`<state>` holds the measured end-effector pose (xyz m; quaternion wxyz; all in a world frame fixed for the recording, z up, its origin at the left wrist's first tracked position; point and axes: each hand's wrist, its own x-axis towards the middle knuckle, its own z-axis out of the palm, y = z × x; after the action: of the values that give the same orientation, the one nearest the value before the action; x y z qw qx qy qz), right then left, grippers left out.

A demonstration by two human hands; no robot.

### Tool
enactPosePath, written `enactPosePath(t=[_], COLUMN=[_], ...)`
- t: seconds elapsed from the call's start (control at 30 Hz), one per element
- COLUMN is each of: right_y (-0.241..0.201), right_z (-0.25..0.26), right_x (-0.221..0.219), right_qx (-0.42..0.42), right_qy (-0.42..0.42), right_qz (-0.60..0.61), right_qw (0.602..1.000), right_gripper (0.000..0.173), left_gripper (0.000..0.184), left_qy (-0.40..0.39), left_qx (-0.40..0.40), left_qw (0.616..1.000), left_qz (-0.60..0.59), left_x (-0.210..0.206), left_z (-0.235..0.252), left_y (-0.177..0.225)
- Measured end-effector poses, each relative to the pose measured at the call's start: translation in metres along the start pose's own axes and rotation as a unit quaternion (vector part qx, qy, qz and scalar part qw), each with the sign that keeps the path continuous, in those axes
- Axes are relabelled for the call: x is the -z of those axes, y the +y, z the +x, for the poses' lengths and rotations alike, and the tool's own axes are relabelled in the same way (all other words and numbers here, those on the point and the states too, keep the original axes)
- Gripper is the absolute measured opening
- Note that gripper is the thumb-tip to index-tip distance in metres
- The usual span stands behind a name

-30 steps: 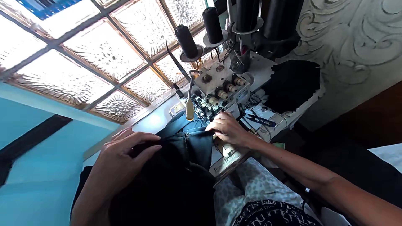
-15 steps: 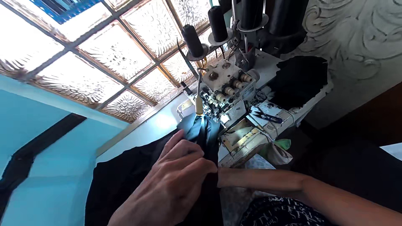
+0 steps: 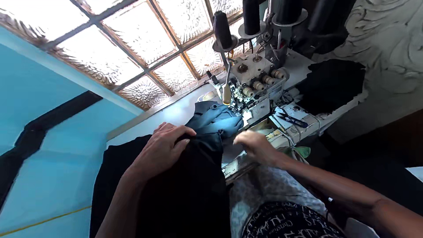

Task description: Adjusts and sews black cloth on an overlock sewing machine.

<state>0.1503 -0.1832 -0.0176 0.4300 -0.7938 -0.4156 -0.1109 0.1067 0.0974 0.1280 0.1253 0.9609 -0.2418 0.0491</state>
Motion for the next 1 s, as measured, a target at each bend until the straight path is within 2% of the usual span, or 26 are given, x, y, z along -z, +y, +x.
enactPosePath(t=[0.07,0.17,0.3,0.4,0.5,0.67,0.77,0.87,0.93,1.0], right_y=[-0.001,0.004,0.019,0.036,0.041,0.037,0.028,0.003,-0.014,-0.022], right_z=[0.018,0.039,0.046,0.041,0.044,0.048,0.047,0.052,0.057,0.061], right_x=[0.016,0.02,0.014,0.021,0.034,0.033,0.026,0.027,0.033,0.036], right_qx=[0.017,0.053,0.091,0.063,-0.011,-0.027,0.028,0.115,0.124,0.119], right_qy=[0.049,0.036,-0.005,-0.005,-0.018,-0.017,-0.016,-0.063,-0.128,-0.154], right_qz=[-0.03,-0.066,-0.097,-0.141,-0.1,-0.079,-0.058,0.057,0.106,0.102], right_qw=[0.998,0.996,0.991,0.988,0.995,0.996,0.998,0.99,0.978,0.976], right_gripper=[0.021,0.028,0.016,0.01,0.01,0.011,0.009,0.007,0.011,0.019], left_gripper=[0.028,0.031,0.035,0.036,0.031,0.019,0.026,0.03,0.029,0.029], left_qy=[0.009,0.018,0.018,0.012,-0.005,-0.031,-0.033,-0.021,-0.004,0.003], left_qx=[-0.021,-0.046,-0.069,-0.071,-0.056,-0.073,-0.085,-0.065,-0.057,-0.041], left_qw=[1.0,0.998,0.996,0.991,0.989,0.992,0.995,0.997,0.998,0.999], left_qz=[0.012,0.03,0.059,0.111,0.134,0.094,0.049,0.033,0.033,0.029], left_x=[0.004,0.011,0.014,0.011,0.006,0.006,0.009,0.012,0.011,0.01], left_z=[-0.002,-0.009,-0.022,-0.032,-0.035,-0.037,-0.039,-0.039,-0.039,-0.04], left_y=[0.011,0.03,0.045,0.041,0.039,0.049,0.049,0.045,0.04,0.037])
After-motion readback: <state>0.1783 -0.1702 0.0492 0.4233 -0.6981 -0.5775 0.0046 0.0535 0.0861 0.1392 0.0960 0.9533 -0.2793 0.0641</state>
